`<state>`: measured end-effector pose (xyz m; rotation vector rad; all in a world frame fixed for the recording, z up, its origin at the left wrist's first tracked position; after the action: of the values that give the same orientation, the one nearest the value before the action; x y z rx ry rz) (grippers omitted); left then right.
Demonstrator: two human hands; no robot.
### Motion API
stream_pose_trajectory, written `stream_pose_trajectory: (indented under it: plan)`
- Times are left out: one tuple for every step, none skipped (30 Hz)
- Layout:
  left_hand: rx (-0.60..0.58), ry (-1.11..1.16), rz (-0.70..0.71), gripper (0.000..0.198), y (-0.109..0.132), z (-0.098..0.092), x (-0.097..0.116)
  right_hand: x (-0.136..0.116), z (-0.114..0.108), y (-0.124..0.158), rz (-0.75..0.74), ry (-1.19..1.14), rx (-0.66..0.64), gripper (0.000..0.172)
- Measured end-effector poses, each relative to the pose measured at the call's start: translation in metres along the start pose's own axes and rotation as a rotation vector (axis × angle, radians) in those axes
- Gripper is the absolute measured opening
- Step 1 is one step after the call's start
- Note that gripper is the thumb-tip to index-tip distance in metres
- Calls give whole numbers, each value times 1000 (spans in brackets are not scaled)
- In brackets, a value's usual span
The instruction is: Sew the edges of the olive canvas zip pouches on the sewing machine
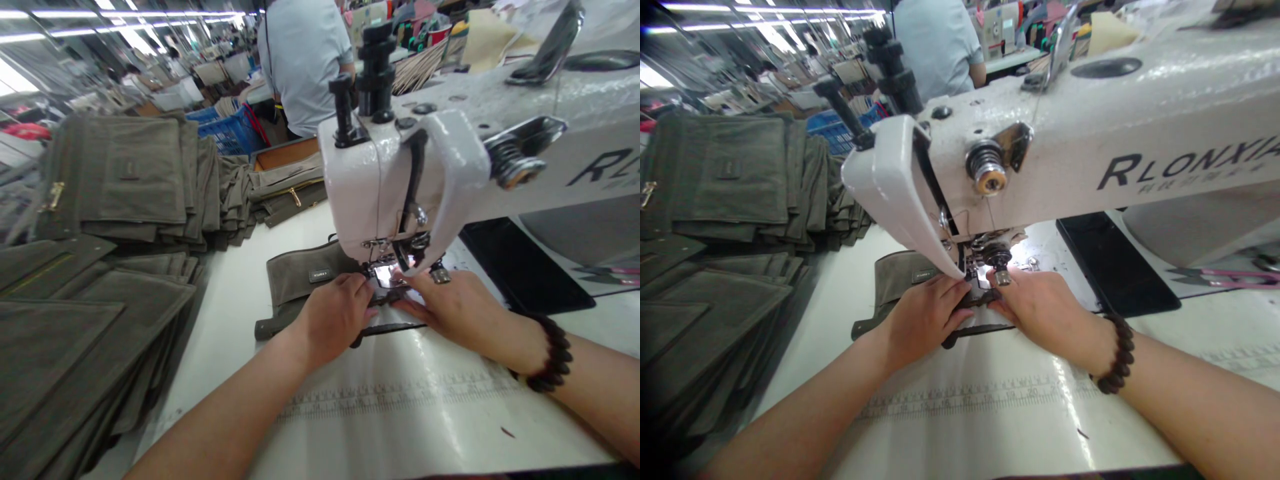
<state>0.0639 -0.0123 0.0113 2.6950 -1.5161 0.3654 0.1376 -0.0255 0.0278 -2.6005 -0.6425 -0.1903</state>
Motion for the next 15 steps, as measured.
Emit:
stream_pose_trajectory:
  plan:
    - [-1, -22, 26, 25, 0, 1, 1, 1, 2, 0, 7, -14, -22, 30]
    - [0, -41, 48, 22, 0, 2, 1, 2, 4, 1, 12, -31, -47, 28]
    - [1, -58, 66, 21, 0, 3, 0, 2, 7, 2, 19, -50, -70, 26]
    - [-3, -73, 80, 22, -1, 3, -2, 3, 10, 3, 31, -69, -91, 25]
    - [-9, -86, 88, 22, -2, 3, -4, 3, 13, 4, 41, -91, -110, 24]
    - [-19, -94, 87, 21, -3, 2, -7, 4, 16, 4, 48, -116, -129, 23]
    - [-32, -95, 83, 20, -3, 1, -10, 5, 19, 5, 53, -143, -151, 24]
    - [-44, -88, 81, 19, -4, 0, -11, 6, 22, 4, 54, -175, -174, 24]
    - [-56, -73, 75, 18, -5, -2, -13, 8, 25, 3, 57, -216, -198, 25]
    - [-60, -47, 62, 17, -5, -3, -14, 11, 26, 2, 59, -269, -233, 24]
    - [-57, -14, 40, 16, -5, -5, -15, 13, 28, 0, 55, -338, -283, 23]
    - [-49, 15, 18, 19, -4, -6, -16, 16, 30, -2, 44, -422, -346, 22]
    - [-41, 30, 0, 24, -3, -6, -15, 16, 30, -3, 20, -512, -419, 21]
    - [-35, 22, -6, 28, -1, -5, -14, 15, 29, -3, -17, -598, -495, 20]
    - [-38, -9, 4, 30, 0, -3, -10, 14, 27, -3, -57, -663, -555, 20]
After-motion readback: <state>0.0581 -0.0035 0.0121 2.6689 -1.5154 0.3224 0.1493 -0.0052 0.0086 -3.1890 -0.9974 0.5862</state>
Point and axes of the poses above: each hand's wrist, its own y-axis away from the middle knuckle, its own z-axis out of the palm, x = y × z, the point moved 9 cm from there along -y, towards the middle knuckle, and after that the axes turned 11 degrees about y, right-handed, at the moved point
